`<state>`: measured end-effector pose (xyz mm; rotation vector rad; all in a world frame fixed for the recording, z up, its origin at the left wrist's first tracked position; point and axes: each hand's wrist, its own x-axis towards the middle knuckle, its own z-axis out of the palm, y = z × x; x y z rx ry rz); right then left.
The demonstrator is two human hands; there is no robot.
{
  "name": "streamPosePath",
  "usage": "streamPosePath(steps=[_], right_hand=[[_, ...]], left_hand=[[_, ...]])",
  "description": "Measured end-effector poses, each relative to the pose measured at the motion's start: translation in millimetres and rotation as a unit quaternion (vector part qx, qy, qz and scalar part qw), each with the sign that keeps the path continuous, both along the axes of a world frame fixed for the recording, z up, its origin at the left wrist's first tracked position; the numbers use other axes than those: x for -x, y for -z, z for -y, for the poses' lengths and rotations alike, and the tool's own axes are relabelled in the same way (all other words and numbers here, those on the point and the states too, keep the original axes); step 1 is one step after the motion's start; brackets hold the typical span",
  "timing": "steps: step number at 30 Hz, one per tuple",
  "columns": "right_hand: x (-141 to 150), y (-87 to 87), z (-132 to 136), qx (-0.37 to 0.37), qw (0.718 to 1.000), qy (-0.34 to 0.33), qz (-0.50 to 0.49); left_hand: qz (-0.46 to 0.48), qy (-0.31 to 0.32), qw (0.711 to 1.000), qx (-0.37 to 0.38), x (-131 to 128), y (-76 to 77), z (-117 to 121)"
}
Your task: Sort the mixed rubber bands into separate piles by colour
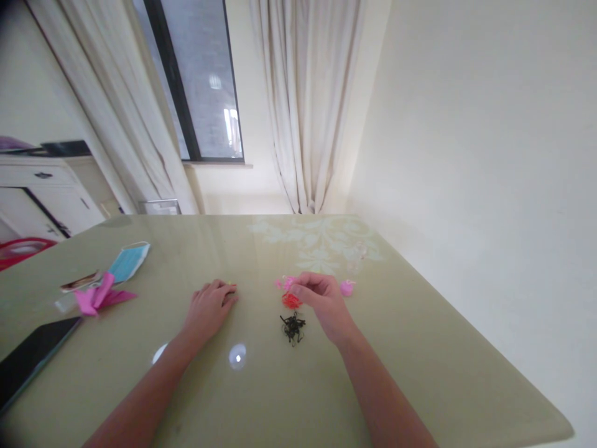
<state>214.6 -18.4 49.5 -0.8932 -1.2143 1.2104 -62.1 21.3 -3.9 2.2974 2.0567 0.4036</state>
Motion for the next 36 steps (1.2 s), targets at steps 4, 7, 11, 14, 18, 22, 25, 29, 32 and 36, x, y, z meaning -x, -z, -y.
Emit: streamPosePath(steps=[4, 7, 11, 14, 18, 22, 25, 29, 32, 36], right_hand=[[-2.0, 2.6, -4.2, -0.014, 1.000, 0.007, 0.021], [-5.8, 10.4, -15.8, -0.040, 0.990, 0.043, 0.126], [-6.0, 29.2, -40.3, -0.095, 0.909, 0.153, 0.377], [-1.6, 42.1, -54.9, -0.093, 0.851, 0.170, 0.487], [2.5, 47.3, -58.1, -0.105, 0.841, 0.169, 0.502], [7.9, 41.6, -44.7, -0.143, 0.874, 0.175, 0.429], [18.5, 36.7, -30.4, -0.146, 0.913, 0.123, 0.361], [32.9, 33.7, -16.9, -0.144, 0.936, 0.038, 0.318], [36.3, 34.1, -13.1, -0.128, 0.943, 0.007, 0.307], [33.9, 36.5, -11.8, -0.096, 0.954, -0.009, 0.283]], left_hand=[[-0.021, 0.009, 1.000, 0.000, -1.7, 0.5, -2.6], [-0.039, 0.015, 0.999, -0.014, -2.1, 2.7, -3.9], [-0.018, 0.016, 0.999, -0.043, -2.4, 5.5, -6.0], [0.073, 0.025, 0.995, -0.057, -2.7, 3.0, -7.7], [0.279, 0.035, 0.959, -0.043, -3.3, -2.4, -9.3], [0.448, 0.051, 0.893, 0.004, -11.5, -5.4, -7.4], [0.524, 0.105, 0.844, 0.040, -23.6, -6.0, -1.3], [0.564, 0.141, 0.810, 0.072, -35.9, -6.2, 8.9], [0.572, 0.156, 0.802, 0.075, -38.5, -6.8, 13.2], [0.575, 0.160, 0.799, 0.075, -39.9, -8.7, 15.6]])
